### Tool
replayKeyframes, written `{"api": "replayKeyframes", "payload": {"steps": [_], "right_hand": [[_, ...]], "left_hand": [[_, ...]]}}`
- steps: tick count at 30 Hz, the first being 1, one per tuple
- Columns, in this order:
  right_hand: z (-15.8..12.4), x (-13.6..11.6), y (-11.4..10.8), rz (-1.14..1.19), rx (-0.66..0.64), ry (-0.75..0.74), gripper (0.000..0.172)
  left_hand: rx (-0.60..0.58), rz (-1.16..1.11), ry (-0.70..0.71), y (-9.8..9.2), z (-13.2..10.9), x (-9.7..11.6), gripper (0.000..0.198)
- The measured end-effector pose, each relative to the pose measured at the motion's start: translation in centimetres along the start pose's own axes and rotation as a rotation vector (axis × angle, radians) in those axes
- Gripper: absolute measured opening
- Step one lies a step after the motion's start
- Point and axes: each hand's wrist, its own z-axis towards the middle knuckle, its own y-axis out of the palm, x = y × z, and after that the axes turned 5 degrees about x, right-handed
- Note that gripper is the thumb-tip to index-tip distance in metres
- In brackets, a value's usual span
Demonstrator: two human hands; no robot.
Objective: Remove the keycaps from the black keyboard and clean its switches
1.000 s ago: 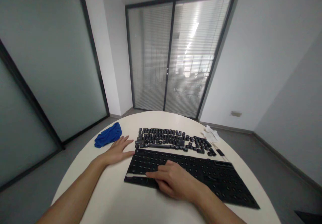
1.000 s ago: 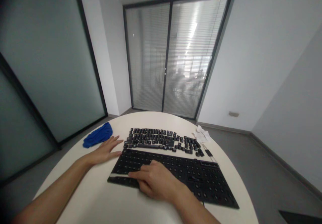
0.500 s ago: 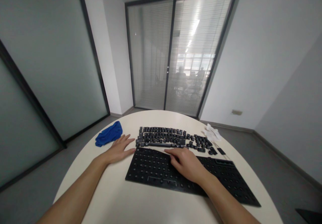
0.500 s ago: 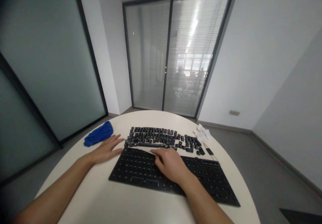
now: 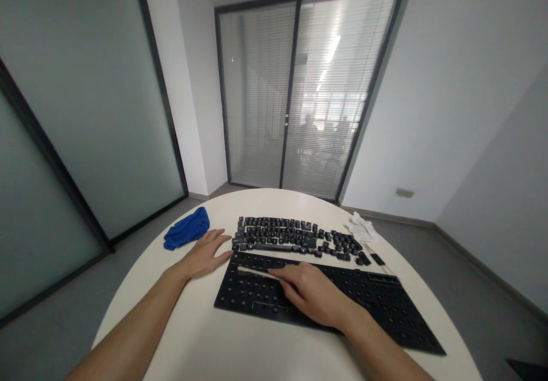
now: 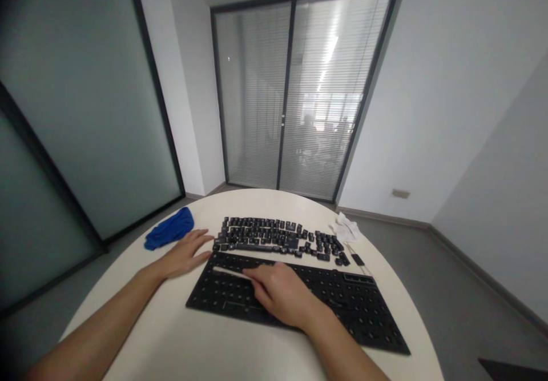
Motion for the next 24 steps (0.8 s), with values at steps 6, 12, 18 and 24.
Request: {"api": "replayKeyframes", "payload": {"steps": [6,12,18,24], "right_hand": [[0.0,-0.3,0.6,-0.008,-0.068,-0.079,0.037],[0.1,1.7,1.0,-0.140,0.057,0.091,0.039],[0.6,0.6,3.2,-0.102,0.109,0.089,0.037],[1.5,0.4,4.2,-0.132,0.163,0.218,0.035]], "left_hand": [[0.045,-0.004,0.021,0.5,0.5,-0.2,0.054],[0.051,-0.007,0.021,0.7,0.5,-0.2,0.054],[0.032,-0.001,0.000,0.6,0.6,-0.1,0.056],[0.031,-0.011,0.002,0.4,0.5,0.0,0.054]]}}
